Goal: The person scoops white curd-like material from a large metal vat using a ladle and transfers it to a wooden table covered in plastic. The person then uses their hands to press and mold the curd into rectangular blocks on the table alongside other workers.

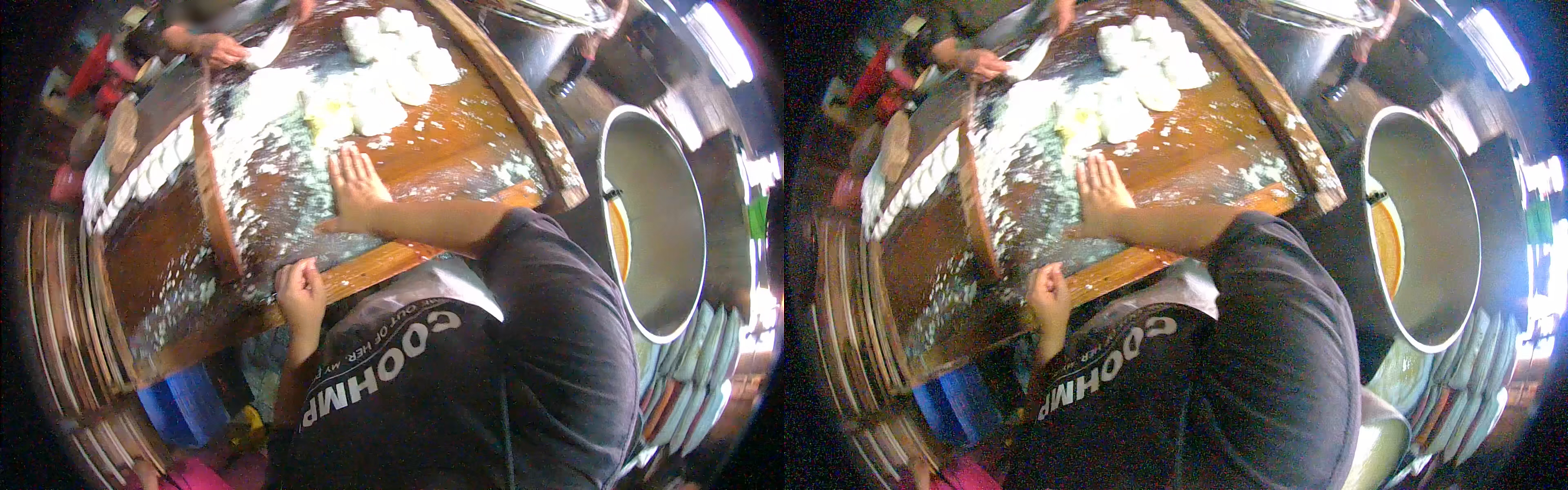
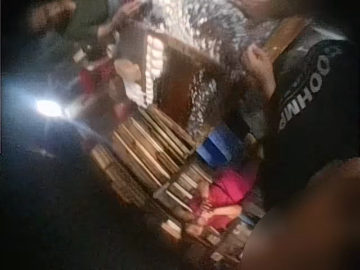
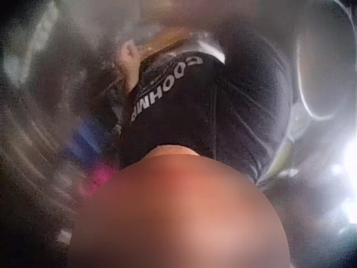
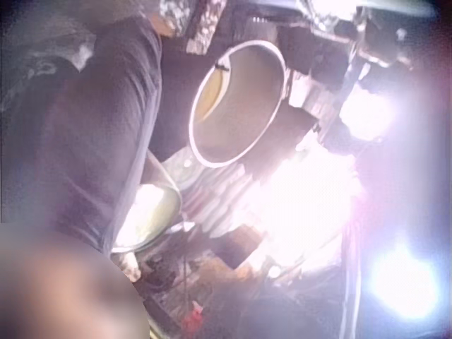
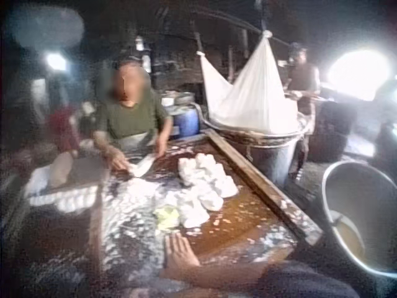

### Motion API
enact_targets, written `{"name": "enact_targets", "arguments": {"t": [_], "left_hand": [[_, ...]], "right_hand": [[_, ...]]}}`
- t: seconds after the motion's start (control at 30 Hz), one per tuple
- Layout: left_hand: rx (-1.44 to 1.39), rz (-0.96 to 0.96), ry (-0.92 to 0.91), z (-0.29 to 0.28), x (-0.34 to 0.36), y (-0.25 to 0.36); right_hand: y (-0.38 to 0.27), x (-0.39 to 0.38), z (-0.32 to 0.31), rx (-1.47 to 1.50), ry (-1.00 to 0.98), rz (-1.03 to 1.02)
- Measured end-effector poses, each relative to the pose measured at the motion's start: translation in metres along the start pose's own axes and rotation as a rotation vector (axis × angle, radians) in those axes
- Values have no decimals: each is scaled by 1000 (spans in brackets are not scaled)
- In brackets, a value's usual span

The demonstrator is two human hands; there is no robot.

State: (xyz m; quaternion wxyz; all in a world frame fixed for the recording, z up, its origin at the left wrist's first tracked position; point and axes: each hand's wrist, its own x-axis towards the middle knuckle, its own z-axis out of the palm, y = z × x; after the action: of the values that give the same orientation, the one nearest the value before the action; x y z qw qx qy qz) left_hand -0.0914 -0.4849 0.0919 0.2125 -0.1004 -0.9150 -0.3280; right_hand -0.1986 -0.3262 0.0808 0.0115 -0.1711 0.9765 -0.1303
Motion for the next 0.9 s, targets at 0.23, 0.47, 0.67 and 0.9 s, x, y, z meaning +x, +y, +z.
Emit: {"name": "enact_targets", "arguments": {"t": [0.23, 0.47, 0.67, 0.9], "left_hand": [[-295, -241, -62, -14, -10, -8], [-1645, -442, 223, -82, -32, -51], [-1485, -480, 294, -108, -110, -33], [-1028, -375, 451, -173, -204, 23]], "right_hand": [[-46, 37, 21, -57, 68, -174], [-92, 63, 20, 76, 202, -286], [-73, 60, 20, 62, 226, -178], [-72, 65, 35, -10, 280, -206]]}}
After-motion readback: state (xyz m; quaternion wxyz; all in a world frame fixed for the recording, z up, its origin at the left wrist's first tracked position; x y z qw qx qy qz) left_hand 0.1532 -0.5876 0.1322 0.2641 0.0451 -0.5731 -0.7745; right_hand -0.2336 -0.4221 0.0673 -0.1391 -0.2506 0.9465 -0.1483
